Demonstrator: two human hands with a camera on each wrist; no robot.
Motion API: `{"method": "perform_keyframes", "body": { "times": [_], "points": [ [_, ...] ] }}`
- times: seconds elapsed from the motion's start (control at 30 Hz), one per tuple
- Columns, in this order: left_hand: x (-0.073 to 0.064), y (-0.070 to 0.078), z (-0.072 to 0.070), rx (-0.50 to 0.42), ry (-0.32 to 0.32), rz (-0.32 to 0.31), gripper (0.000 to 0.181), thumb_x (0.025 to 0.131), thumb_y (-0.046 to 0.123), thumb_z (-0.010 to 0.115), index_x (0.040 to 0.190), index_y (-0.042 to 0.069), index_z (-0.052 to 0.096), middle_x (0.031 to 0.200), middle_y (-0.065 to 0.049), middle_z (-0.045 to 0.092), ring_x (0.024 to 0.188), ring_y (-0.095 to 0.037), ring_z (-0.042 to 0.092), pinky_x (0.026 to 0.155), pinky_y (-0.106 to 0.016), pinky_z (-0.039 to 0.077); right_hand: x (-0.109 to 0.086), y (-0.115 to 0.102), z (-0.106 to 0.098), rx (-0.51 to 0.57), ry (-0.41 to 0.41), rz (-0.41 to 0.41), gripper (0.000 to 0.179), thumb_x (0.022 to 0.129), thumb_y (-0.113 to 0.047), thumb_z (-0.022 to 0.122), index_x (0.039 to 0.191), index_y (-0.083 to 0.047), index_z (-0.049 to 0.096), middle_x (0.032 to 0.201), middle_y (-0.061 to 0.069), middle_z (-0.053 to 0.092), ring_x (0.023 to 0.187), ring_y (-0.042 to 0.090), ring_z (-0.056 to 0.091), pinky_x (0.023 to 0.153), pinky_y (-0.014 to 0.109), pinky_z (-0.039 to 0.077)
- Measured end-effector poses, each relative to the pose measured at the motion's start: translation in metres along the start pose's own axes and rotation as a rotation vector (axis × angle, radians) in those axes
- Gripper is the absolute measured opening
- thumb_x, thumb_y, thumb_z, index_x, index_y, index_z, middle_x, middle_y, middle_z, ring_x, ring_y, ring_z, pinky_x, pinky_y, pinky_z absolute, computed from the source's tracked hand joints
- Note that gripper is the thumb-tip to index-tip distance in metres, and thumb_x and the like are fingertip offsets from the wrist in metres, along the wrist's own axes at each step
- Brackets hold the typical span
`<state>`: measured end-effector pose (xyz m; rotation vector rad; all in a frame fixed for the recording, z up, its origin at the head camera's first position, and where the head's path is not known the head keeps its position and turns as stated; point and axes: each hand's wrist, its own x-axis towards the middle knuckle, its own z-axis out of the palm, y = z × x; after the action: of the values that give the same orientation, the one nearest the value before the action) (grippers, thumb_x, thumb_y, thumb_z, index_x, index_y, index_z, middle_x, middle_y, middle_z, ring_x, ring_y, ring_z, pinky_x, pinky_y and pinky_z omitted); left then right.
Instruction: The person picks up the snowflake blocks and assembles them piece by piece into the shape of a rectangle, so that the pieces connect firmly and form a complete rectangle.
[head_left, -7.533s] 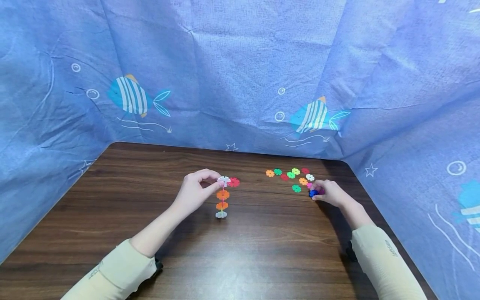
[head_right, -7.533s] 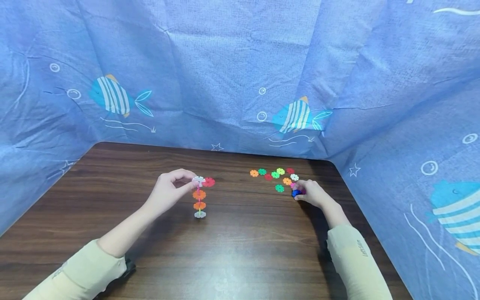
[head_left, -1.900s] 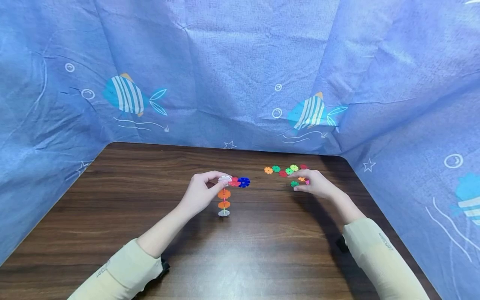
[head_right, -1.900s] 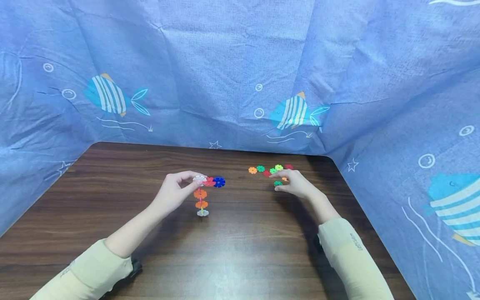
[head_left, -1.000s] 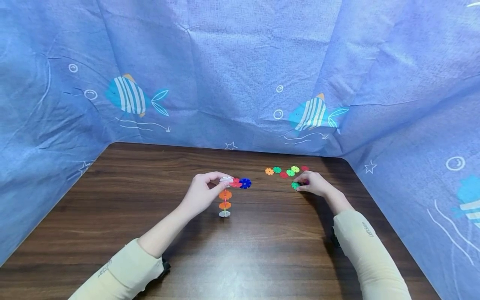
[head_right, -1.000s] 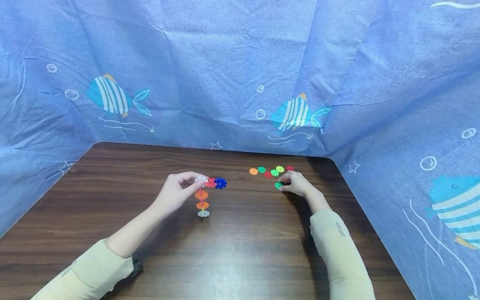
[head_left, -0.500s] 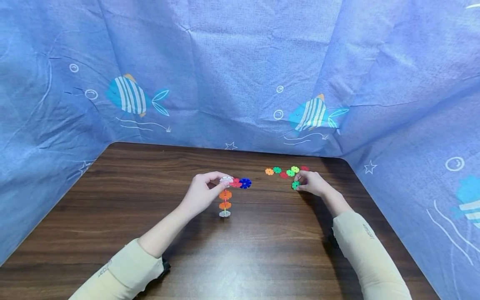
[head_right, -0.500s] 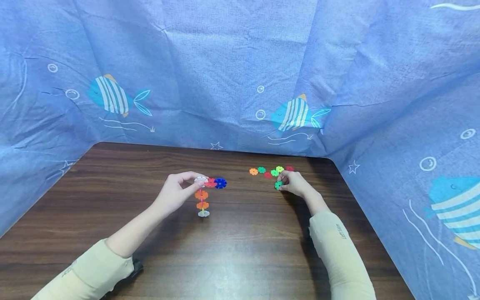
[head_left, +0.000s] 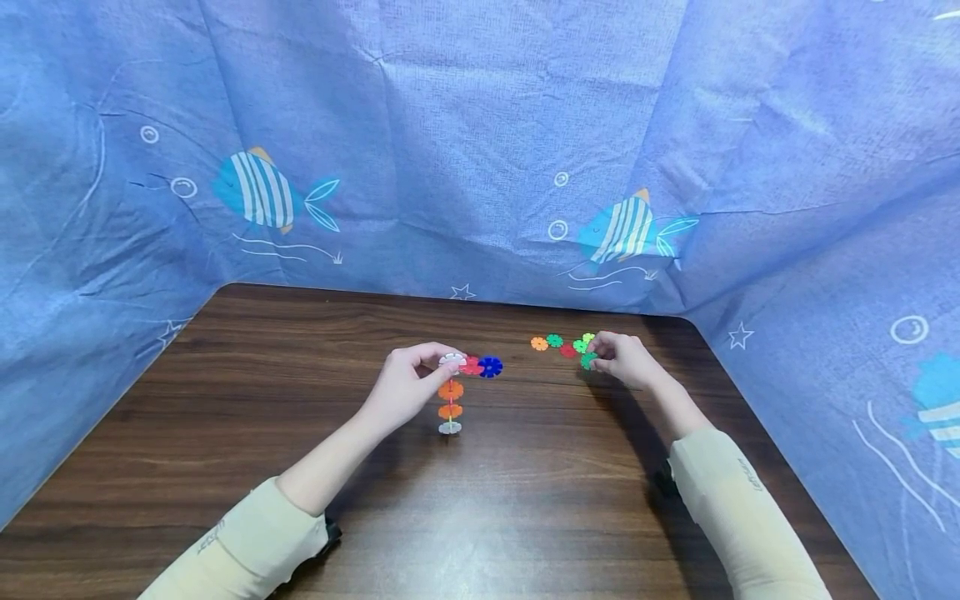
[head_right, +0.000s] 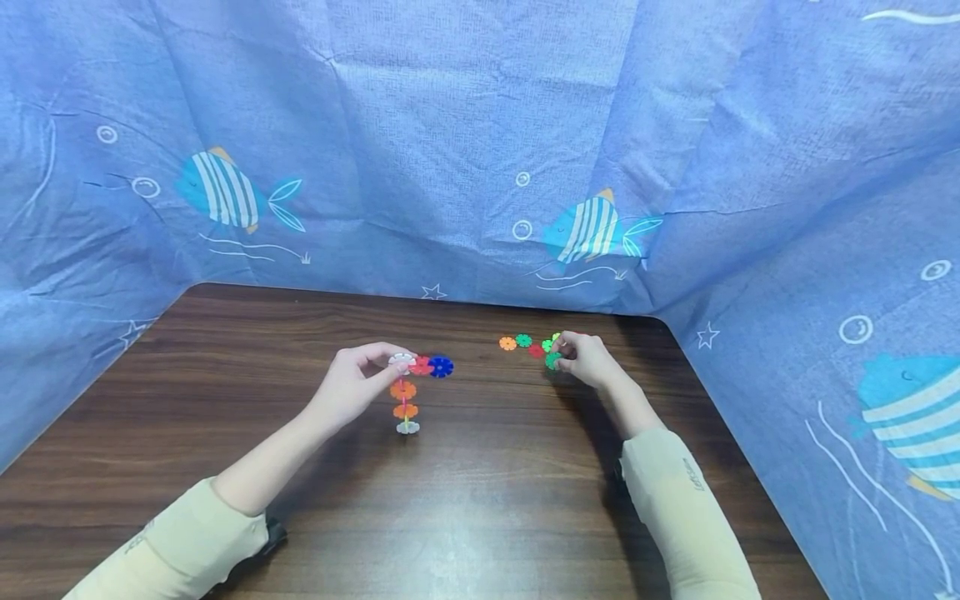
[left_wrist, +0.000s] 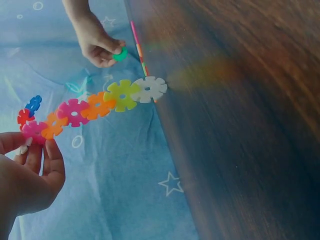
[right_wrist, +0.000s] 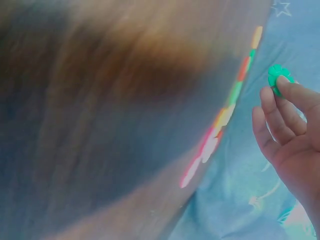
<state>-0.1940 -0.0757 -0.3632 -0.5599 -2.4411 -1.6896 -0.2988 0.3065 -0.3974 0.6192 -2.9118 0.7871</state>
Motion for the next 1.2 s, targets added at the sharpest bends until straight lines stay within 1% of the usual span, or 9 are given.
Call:
{"method": "perform_keyframes", "body": {
  "times": [0.07, 0.13, 0.27, 0.37, 0.6, 0.7, 0.9, 1.1, 1.2],
  "points": [
    [0.0, 0.0, 0.001, 0.002, 0.002, -0.001, 0.014, 0.09, 0.02, 0.064, 0.102, 0.016, 0.071, 0.084, 0.001, 0.07, 0.066, -0.018, 0.061, 0.059, -0.027, 0.049, 0.0, -0.006, -0.003, 0.006, 0.037, -0.001, 0.016, 0.078, -0.003, 0.072, 0.09, -0.006, 0.063, 0.077, 0.005, 0.068, 0.071, 0.012, 0.062, 0.065, 0.027, 0.049],
    [0.0, 0.0, 0.001, 0.007, 0.004, 0.006, 0.015, 0.09, 0.019, 0.064, 0.104, 0.015, 0.07, 0.084, 0.001, 0.07, 0.066, -0.017, 0.061, 0.059, -0.027, 0.049, 0.0, -0.011, -0.006, 0.018, 0.062, 0.001, 0.016, 0.078, -0.003, 0.072, 0.092, -0.004, 0.063, 0.078, 0.006, 0.069, 0.069, 0.012, 0.061, 0.061, 0.026, 0.049],
    [-0.001, -0.001, 0.003, 0.017, 0.006, 0.025, 0.017, 0.091, 0.02, 0.064, 0.106, 0.014, 0.07, 0.085, 0.0, 0.071, 0.066, -0.016, 0.062, 0.059, -0.027, 0.049, 0.0, -0.024, -0.011, 0.038, 0.102, -0.003, 0.017, 0.08, -0.005, 0.073, 0.094, -0.003, 0.064, 0.078, 0.006, 0.069, 0.07, 0.012, 0.062, 0.059, 0.023, 0.048],
    [0.0, -0.001, 0.003, 0.018, 0.007, 0.036, 0.017, 0.091, 0.02, 0.064, 0.106, 0.015, 0.069, 0.086, 0.0, 0.071, 0.067, -0.015, 0.063, 0.061, -0.026, 0.05, -0.001, -0.035, -0.015, 0.066, 0.117, -0.016, 0.016, 0.081, -0.004, 0.073, 0.095, -0.003, 0.064, 0.078, 0.007, 0.068, 0.072, 0.013, 0.063, 0.063, 0.022, 0.048],
    [0.0, -0.001, 0.003, 0.009, 0.003, 0.048, 0.017, 0.091, 0.017, 0.063, 0.107, 0.013, 0.069, 0.089, -0.004, 0.07, 0.068, -0.019, 0.063, 0.062, -0.026, 0.05, -0.004, -0.061, -0.024, 0.168, 0.129, 0.001, 0.016, 0.083, -0.006, 0.071, 0.097, -0.006, 0.063, 0.081, 0.009, 0.067, 0.069, 0.013, 0.064, 0.059, 0.024, 0.052],
    [0.0, -0.001, 0.003, 0.008, -0.004, 0.051, 0.018, 0.092, 0.018, 0.062, 0.107, 0.013, 0.069, 0.09, -0.005, 0.07, 0.069, -0.021, 0.064, 0.062, -0.026, 0.049, -0.006, -0.071, -0.027, 0.214, 0.127, 0.012, 0.018, 0.083, -0.008, 0.071, 0.099, -0.006, 0.063, 0.084, 0.01, 0.067, 0.069, 0.013, 0.066, 0.059, 0.026, 0.053],
    [0.0, -0.001, 0.003, 0.003, -0.007, 0.052, 0.017, 0.092, 0.017, 0.062, 0.107, 0.013, 0.069, 0.09, -0.005, 0.07, 0.069, -0.02, 0.064, 0.063, -0.025, 0.05, -0.01, -0.09, -0.03, 0.355, 0.118, 0.048, 0.023, 0.085, -0.009, 0.069, 0.106, -0.005, 0.061, 0.087, 0.014, 0.066, 0.07, 0.013, 0.067, 0.062, 0.03, 0.055],
    [0.0, -0.002, 0.004, 0.0, -0.014, 0.055, 0.018, 0.092, 0.017, 0.061, 0.108, 0.012, 0.069, 0.091, -0.006, 0.07, 0.069, -0.019, 0.063, 0.062, -0.025, 0.049, -0.015, -0.108, -0.028, 0.487, 0.138, 0.066, 0.027, 0.085, -0.011, 0.07, 0.109, -0.002, 0.061, 0.086, 0.012, 0.065, 0.073, 0.026, 0.067, 0.064, 0.031, 0.055],
    [-0.001, -0.002, 0.004, -0.003, -0.019, 0.049, 0.019, 0.093, 0.018, 0.061, 0.109, 0.012, 0.068, 0.091, -0.006, 0.07, 0.068, -0.02, 0.062, 0.06, -0.025, 0.047, -0.018, -0.118, -0.027, 0.569, 0.142, 0.057, 0.027, 0.086, -0.012, 0.069, 0.108, 0.001, 0.06, 0.086, 0.011, 0.067, 0.073, 0.027, 0.067, 0.066, 0.033, 0.056]
  ]
}}
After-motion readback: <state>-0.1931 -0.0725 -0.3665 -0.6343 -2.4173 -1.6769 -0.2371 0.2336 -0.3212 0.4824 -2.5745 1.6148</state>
